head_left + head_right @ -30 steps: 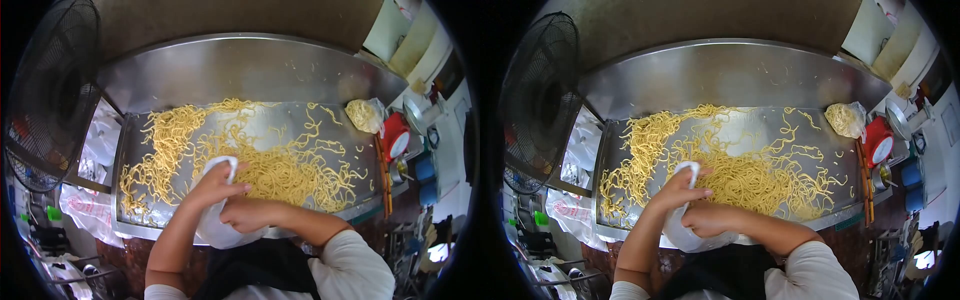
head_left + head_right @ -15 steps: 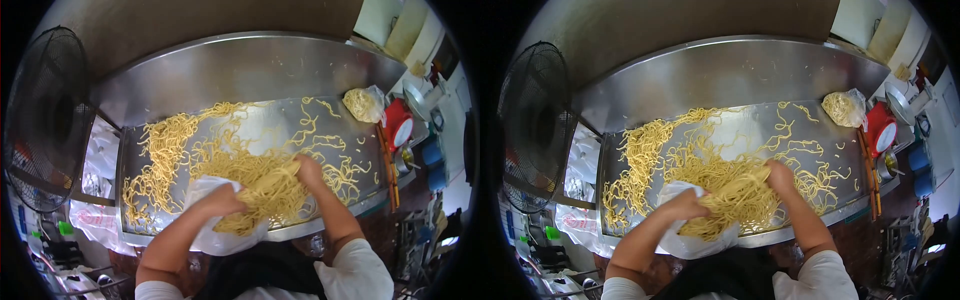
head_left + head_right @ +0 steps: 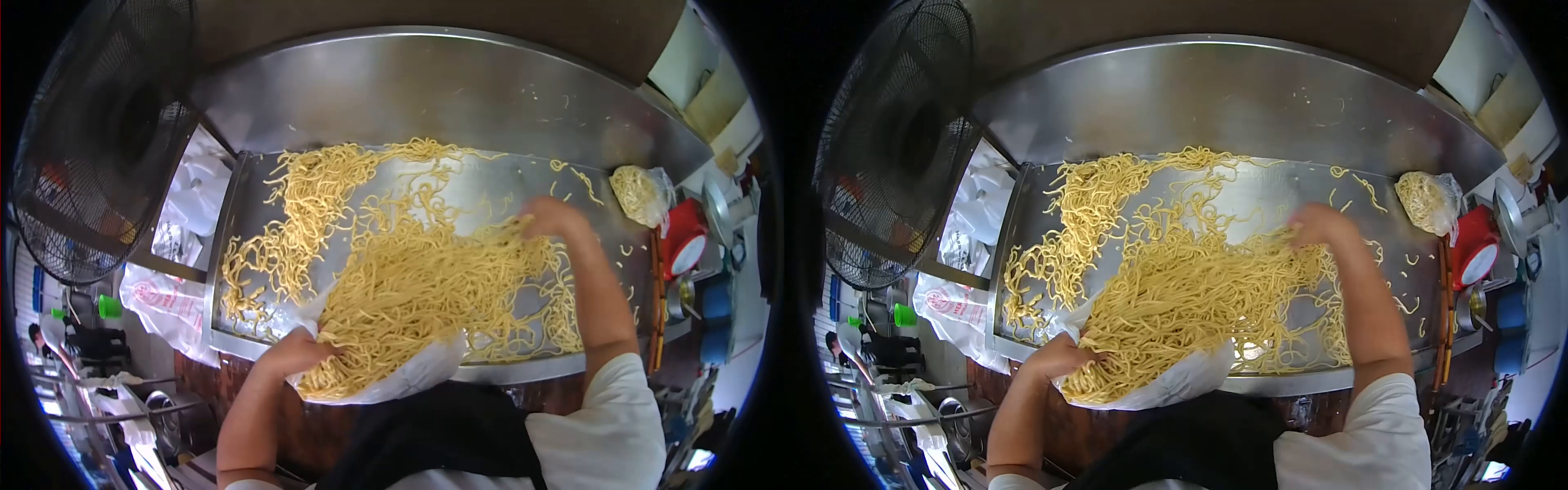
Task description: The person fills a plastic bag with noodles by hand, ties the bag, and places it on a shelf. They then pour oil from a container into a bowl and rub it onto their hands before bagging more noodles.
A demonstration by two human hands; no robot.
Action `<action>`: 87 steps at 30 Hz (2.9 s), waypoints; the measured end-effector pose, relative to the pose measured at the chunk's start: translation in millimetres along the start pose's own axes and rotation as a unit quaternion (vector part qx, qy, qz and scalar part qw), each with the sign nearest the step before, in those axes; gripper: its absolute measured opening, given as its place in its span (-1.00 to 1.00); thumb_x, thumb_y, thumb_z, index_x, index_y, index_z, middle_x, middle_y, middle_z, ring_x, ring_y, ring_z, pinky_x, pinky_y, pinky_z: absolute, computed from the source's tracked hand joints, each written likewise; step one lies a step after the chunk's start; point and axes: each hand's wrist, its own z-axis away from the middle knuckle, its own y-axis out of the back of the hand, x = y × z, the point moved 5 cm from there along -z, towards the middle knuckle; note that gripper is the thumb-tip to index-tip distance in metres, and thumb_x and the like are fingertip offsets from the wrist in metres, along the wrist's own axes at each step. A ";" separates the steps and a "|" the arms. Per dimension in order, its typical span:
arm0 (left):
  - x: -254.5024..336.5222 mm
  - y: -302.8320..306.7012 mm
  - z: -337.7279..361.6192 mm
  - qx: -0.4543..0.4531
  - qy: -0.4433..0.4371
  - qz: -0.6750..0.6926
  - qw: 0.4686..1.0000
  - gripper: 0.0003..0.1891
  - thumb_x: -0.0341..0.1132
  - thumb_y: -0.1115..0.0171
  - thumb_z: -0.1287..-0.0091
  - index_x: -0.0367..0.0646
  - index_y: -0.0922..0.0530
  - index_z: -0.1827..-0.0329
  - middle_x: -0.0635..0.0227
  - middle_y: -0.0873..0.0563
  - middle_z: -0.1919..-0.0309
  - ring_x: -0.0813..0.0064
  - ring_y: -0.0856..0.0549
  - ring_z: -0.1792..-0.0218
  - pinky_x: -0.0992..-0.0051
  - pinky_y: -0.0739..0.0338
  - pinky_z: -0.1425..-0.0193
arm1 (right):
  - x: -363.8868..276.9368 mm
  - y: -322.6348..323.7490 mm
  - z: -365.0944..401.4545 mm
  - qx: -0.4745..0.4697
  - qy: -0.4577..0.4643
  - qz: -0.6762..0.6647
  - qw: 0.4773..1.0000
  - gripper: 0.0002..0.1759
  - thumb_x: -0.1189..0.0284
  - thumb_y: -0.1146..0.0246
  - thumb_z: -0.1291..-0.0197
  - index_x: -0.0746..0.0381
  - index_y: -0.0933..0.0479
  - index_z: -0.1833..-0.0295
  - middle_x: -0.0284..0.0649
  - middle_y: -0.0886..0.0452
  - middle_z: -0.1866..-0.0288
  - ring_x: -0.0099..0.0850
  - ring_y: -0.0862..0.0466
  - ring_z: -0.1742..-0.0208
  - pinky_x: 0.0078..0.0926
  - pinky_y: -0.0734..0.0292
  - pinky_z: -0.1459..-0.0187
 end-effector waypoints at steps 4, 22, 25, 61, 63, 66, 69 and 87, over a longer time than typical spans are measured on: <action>-6.3 -9.0 0.0 0.037 -0.011 0.060 0.997 -0.42 -0.39 -0.40 -0.19 -0.28 -0.45 -0.30 0.31 -0.70 -0.01 0.55 -0.64 0.05 0.50 -0.52 -0.07 | -183.3 -21.3 -53.2 0.038 0.160 -0.197 0.967 -0.28 0.01 -0.42 0.04 0.20 -0.55 -0.20 -0.03 -0.53 -0.27 -0.17 -0.51 -0.28 -0.31 -0.38 -0.29; 68.4 8.9 55.2 0.110 -0.215 0.236 0.941 -0.57 -0.32 -0.27 -0.31 -0.35 -0.53 -0.20 0.16 -0.75 0.12 0.39 -0.72 0.11 0.45 -0.56 -0.05 | -185.9 -139.5 64.0 0.162 0.135 -0.130 0.969 -0.42 0.18 -0.48 0.28 0.16 -0.61 0.04 -0.08 -0.70 0.18 -0.06 -0.67 0.11 -0.16 -0.55 0.02; 143.4 -12.1 73.3 0.049 -0.318 0.293 0.900 -0.50 -0.23 -0.19 -0.38 -0.44 -0.44 -0.25 0.11 -0.74 0.26 0.36 -0.72 0.29 0.42 -0.60 0.05 | -202.1 -111.9 48.8 0.179 0.112 -0.337 0.917 -0.51 0.28 -0.42 0.21 0.19 -0.60 0.07 -0.05 -0.68 0.27 -0.08 -0.69 0.25 -0.21 -0.59 0.17; 92.4 18.1 51.0 0.056 -0.305 0.387 0.868 -0.33 -0.66 -0.31 0.27 -0.36 -0.53 -0.10 0.24 -0.72 0.13 0.44 -0.72 0.16 0.42 -0.64 0.10 | -215.3 -88.6 32.3 0.127 0.164 -0.244 0.947 -0.42 0.45 -0.44 0.18 0.21 -0.56 -0.09 -0.03 -0.63 -0.05 -0.09 -0.61 -0.11 -0.18 -0.49 -0.14; 74.5 23.3 64.1 0.097 -0.278 0.378 0.878 -0.36 -0.66 -0.30 0.23 -0.35 -0.53 -0.10 0.27 -0.72 0.12 0.46 -0.71 0.17 0.44 -0.63 0.09 | -207.9 -89.8 25.2 0.127 0.158 -0.247 0.948 -0.48 0.43 -0.42 0.17 0.17 -0.57 -0.04 -0.05 -0.64 0.02 -0.08 -0.62 -0.04 -0.18 -0.51 -0.07; 57.0 25.0 71.3 0.184 -0.211 0.117 0.953 -0.51 -0.62 -0.15 0.07 -0.34 -0.60 -0.05 0.34 -0.72 0.16 0.53 -0.65 0.16 0.53 -0.51 0.00 | -213.7 -42.4 29.0 0.120 0.153 -0.311 0.930 -0.58 0.45 -0.41 0.15 0.17 -0.58 0.06 -0.10 -0.65 0.10 -0.11 -0.65 0.07 -0.22 -0.55 0.03; 57.2 16.2 75.5 0.222 -0.171 0.066 0.958 -0.51 -0.59 -0.10 0.04 -0.33 -0.60 -0.06 0.35 -0.73 0.17 0.52 -0.65 0.14 0.53 -0.51 -0.02 | -245.4 11.3 48.2 0.136 0.209 -0.351 0.903 -0.64 0.50 -0.41 0.13 0.21 -0.59 0.11 -0.13 -0.65 0.11 -0.18 -0.67 0.12 -0.32 -0.56 0.07; 28.5 26.1 86.0 0.210 -0.197 0.035 0.957 -0.60 -0.41 -0.34 -0.17 -0.32 -0.60 -0.10 0.18 -0.72 0.02 0.37 -0.64 -0.03 0.47 -0.45 -0.19 | -288.4 15.3 48.2 0.086 0.331 -0.355 0.870 -0.53 0.43 -0.49 0.04 0.21 -0.58 -0.04 -0.19 -0.68 0.06 -0.33 -0.67 0.04 -0.39 -0.57 -0.04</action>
